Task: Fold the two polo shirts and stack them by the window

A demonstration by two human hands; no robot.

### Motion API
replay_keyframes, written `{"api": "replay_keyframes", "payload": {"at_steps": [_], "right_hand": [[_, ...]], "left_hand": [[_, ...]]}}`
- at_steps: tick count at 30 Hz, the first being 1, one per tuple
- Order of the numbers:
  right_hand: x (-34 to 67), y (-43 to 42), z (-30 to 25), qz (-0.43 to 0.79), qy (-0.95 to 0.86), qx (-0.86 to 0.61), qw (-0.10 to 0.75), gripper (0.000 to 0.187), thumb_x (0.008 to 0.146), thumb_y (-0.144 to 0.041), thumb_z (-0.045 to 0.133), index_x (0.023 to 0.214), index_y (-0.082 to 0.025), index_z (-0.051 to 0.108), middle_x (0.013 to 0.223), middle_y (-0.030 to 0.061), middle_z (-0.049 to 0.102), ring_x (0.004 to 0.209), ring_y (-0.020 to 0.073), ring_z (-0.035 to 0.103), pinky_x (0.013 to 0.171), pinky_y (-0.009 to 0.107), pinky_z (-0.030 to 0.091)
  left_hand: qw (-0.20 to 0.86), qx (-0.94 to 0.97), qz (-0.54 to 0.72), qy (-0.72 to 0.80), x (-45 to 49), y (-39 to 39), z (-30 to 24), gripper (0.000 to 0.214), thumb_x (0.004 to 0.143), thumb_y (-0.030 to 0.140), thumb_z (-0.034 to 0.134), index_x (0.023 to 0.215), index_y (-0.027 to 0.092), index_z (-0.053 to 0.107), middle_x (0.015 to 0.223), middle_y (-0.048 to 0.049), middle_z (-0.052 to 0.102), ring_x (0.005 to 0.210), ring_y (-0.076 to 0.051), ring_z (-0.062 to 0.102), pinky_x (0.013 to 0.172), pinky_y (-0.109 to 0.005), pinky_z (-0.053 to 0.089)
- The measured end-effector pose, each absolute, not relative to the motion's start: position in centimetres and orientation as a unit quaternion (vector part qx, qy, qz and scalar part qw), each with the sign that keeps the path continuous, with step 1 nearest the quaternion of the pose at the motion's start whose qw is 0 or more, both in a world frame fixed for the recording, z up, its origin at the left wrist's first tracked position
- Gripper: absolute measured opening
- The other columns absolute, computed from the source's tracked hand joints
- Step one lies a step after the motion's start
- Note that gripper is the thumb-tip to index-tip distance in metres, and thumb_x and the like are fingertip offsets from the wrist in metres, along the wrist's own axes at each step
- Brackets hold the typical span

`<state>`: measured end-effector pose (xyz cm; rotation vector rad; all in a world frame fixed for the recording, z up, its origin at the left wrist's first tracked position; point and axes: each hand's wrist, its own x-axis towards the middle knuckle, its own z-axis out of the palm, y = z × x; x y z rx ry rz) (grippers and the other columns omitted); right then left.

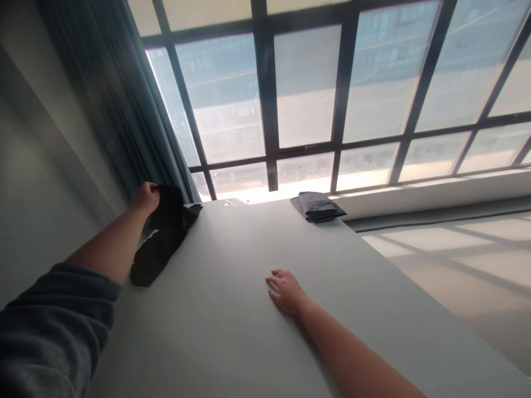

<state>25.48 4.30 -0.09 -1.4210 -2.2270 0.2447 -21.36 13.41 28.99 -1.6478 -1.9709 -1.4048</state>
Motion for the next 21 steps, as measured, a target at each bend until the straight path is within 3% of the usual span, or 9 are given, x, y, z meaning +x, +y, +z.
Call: {"api": "replay_keyframes", "payload": {"at_steps": [3, 5, 9, 12, 14, 17, 19, 21], "right_hand": [[25.7, 4.3, 0.5, 0.117, -0.8, -0.506, 0.3, 0.046, 0.091, -0.035, 0.059, 0.133, -0.021, 0.07, 0.144, 0.0124, 0.057, 0.137, 0.0269, 0.052, 0.123, 0.048, 0.038], [25.4, 3.9, 1.2, 0.123, -0.788, -0.482, 0.362, 0.048, 0.094, -0.042, 0.058, 0.136, -0.021, 0.066, 0.143, 0.0129, 0.056, 0.136, 0.0261, 0.052, 0.122, 0.047, 0.04], [24.1, 2.3, 2.2, 0.114, -0.738, -0.433, 0.504, 0.062, 0.095, -0.055, 0.059, 0.148, -0.025, 0.05, 0.149, 0.0127, 0.047, 0.136, 0.0251, 0.05, 0.117, 0.046, 0.046], [23.0, 1.0, 2.3, 0.104, -0.708, -0.421, 0.557, 0.066, 0.094, -0.054, 0.061, 0.151, -0.026, 0.043, 0.154, 0.0128, 0.041, 0.141, 0.0257, 0.045, 0.117, 0.046, 0.046], [22.3, 0.3, 2.1, 0.097, -0.718, -0.435, 0.534, 0.064, 0.092, -0.047, 0.063, 0.15, -0.026, 0.045, 0.152, 0.0118, 0.044, 0.143, 0.0265, 0.043, 0.121, 0.047, 0.041], [21.3, -0.3, 1.4, 0.13, -0.759, -0.485, 0.413, 0.055, 0.085, -0.031, 0.067, 0.139, -0.022, 0.058, 0.139, 0.0117, 0.056, 0.133, 0.028, 0.051, 0.12, 0.047, 0.041], [20.9, -0.6, 1.0, 0.146, -0.794, -0.495, 0.321, 0.051, 0.079, -0.024, 0.069, 0.129, -0.018, 0.066, 0.133, 0.012, 0.059, 0.127, 0.0294, 0.054, 0.118, 0.046, 0.042], [20.7, -0.8, 0.7, 0.147, -0.816, -0.486, 0.277, 0.05, 0.075, -0.019, 0.069, 0.125, -0.017, 0.069, 0.131, 0.0116, 0.061, 0.125, 0.0292, 0.055, 0.116, 0.044, 0.042]], "left_hand": [[0.076, -0.622, -0.507, -0.592, -16.2, 11.5, 32.7, 0.032, 0.104, 0.022, 0.047, 0.129, 0.004, 0.052, 0.114, -0.0136, 0.066, 0.113, -0.027, 0.062, 0.102, -0.042, 0.044], [0.045, -0.64, -0.506, -0.577, -13.2, 10.0, 32.0, 0.029, 0.105, 0.021, 0.044, 0.129, 0.006, 0.052, 0.104, -0.011, 0.066, 0.102, -0.026, 0.064, 0.093, -0.041, 0.047], [-0.04, -0.7, -0.464, -0.541, -8.3, 6.9, 24.1, 0.021, 0.101, 0.021, 0.047, 0.114, 0.013, 0.061, 0.084, -0.0033, 0.065, 0.076, -0.017, 0.061, 0.079, -0.033, 0.048], [-0.092, -0.731, -0.445, -0.509, -5.1, 4.3, 15.6, 0.021, 0.099, 0.021, 0.043, 0.106, 0.019, 0.063, 0.087, -0.0022, 0.066, 0.078, -0.017, 0.061, 0.079, -0.031, 0.049], [-0.118, -0.734, -0.437, -0.507, -3.3, 2.6, 10.3, 0.021, 0.099, 0.023, 0.041, 0.1, 0.021, 0.062, 0.089, -0.0026, 0.068, 0.08, -0.019, 0.064, 0.079, -0.031, 0.05], [-0.147, -0.727, -0.443, -0.504, -1.3, 0.1, 4.4, 0.025, 0.101, 0.03, 0.039, 0.1, 0.022, 0.063, 0.098, -0.0059, 0.069, 0.094, -0.022, 0.066, 0.089, -0.035, 0.05], [-0.11, -0.739, -0.43, -0.506, -0.9, -1.5, 2.1, 0.023, 0.099, 0.037, 0.05, 0.107, 0.022, 0.065, 0.11, -0.0096, 0.068, 0.108, -0.027, 0.063, 0.099, -0.041, 0.048], [-0.065, -0.779, -0.389, -0.487, -1.1, -2.8, 0.9, 0.038, 0.088, 0.04, 0.068, 0.123, 0.024, 0.065, 0.127, -0.0114, 0.063, 0.123, -0.031, 0.057, 0.109, -0.047, 0.043]]}}
